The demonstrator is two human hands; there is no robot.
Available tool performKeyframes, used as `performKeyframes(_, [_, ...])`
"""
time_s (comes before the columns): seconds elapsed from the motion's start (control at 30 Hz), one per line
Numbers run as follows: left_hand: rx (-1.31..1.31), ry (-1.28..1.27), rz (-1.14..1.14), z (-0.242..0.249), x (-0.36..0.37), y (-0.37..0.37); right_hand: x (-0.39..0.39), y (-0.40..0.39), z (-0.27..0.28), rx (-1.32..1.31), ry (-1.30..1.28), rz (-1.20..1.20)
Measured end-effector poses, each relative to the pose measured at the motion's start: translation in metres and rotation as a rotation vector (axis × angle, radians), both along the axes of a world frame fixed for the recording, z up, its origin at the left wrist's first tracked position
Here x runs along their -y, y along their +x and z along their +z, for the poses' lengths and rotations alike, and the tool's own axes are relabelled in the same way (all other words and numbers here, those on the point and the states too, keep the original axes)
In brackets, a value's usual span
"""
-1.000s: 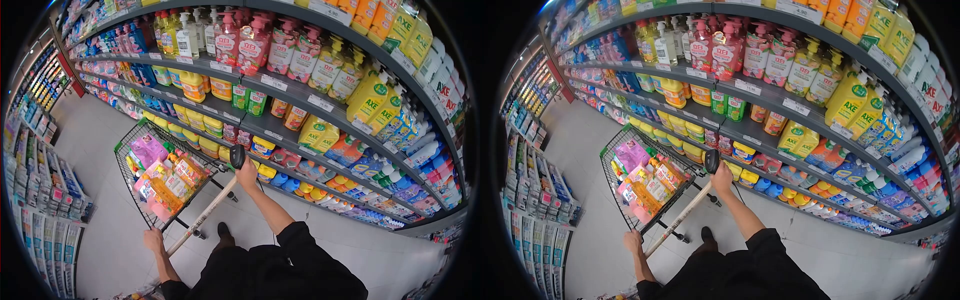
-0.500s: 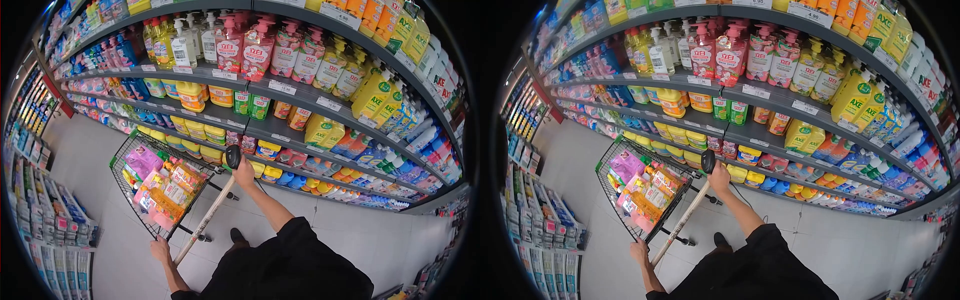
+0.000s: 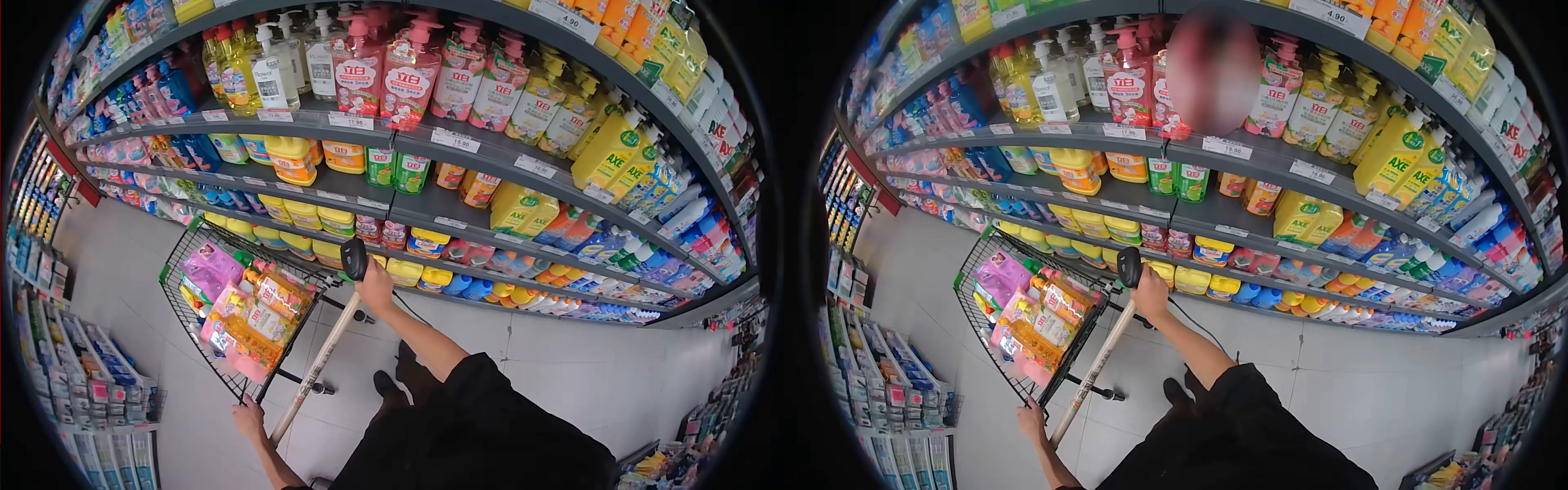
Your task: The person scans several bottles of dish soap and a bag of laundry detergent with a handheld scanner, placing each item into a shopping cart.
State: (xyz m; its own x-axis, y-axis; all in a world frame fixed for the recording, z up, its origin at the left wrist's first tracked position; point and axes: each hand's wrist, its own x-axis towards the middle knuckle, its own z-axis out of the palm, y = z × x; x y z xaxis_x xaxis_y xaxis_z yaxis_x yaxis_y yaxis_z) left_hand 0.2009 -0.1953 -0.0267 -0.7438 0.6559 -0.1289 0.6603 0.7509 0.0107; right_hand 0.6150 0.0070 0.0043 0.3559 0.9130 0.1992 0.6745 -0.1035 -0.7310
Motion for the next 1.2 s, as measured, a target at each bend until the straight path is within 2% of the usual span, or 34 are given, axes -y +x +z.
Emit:
performKeyframes(0.2, [-0.019, -0.036, -0.005, 0.017, -0.007, 0.012, -0.016, 0.000, -0.011, -0.034, 0.051, 0.029])
performKeyframes(0.3, [-0.074, -0.005, -0.003, 0.017, -0.012, 0.017, -0.026, 0.001, -0.013, -0.084, 0.127, 0.025])
performKeyframes(0.57, [-0.102, 0.009, 0.001, 0.001, -0.021, 0.024, -0.046, 0.017, -0.014, -0.164, 0.109, 0.082])
performKeyframes(0.7, [-0.021, 0.001, 0.024, 0.002, -0.028, 0.026, -0.053, 0.027, -0.012, -0.221, 0.128, 0.080])
performKeyframes(0.77, [0.162, -0.097, 0.069, 0.009, -0.035, 0.017, -0.056, 0.032, -0.013, -0.244, 0.163, 0.084])
performKeyframes(0.83, [0.101, -0.115, 0.039, 0.013, -0.041, 0.009, -0.055, 0.035, -0.016, -0.258, 0.188, 0.106])
performKeyframes(0.9, [-0.019, 0.099, -0.044, 0.009, -0.057, 0.007, -0.059, 0.036, -0.014, -0.309, 0.192, 0.120])
performKeyframes(0.97, [-0.126, 0.332, -0.072, 0.061, -0.080, 0.066, -0.058, 0.039, -0.012, -0.350, 0.161, 0.154])
performKeyframes(1.03, [-0.138, 0.495, -0.138, 0.079, -0.110, 0.090, -0.056, 0.038, -0.012, -0.390, 0.131, 0.186])
performKeyframes(1.1, [0.028, 0.601, -0.233, 0.088, -0.145, 0.111, -0.057, 0.038, -0.014, -0.388, 0.188, 0.168])
performKeyframes(1.2, [0.202, 0.735, -0.479, 0.076, -0.207, 0.149, -0.061, 0.036, -0.019, -0.402, 0.165, 0.181])
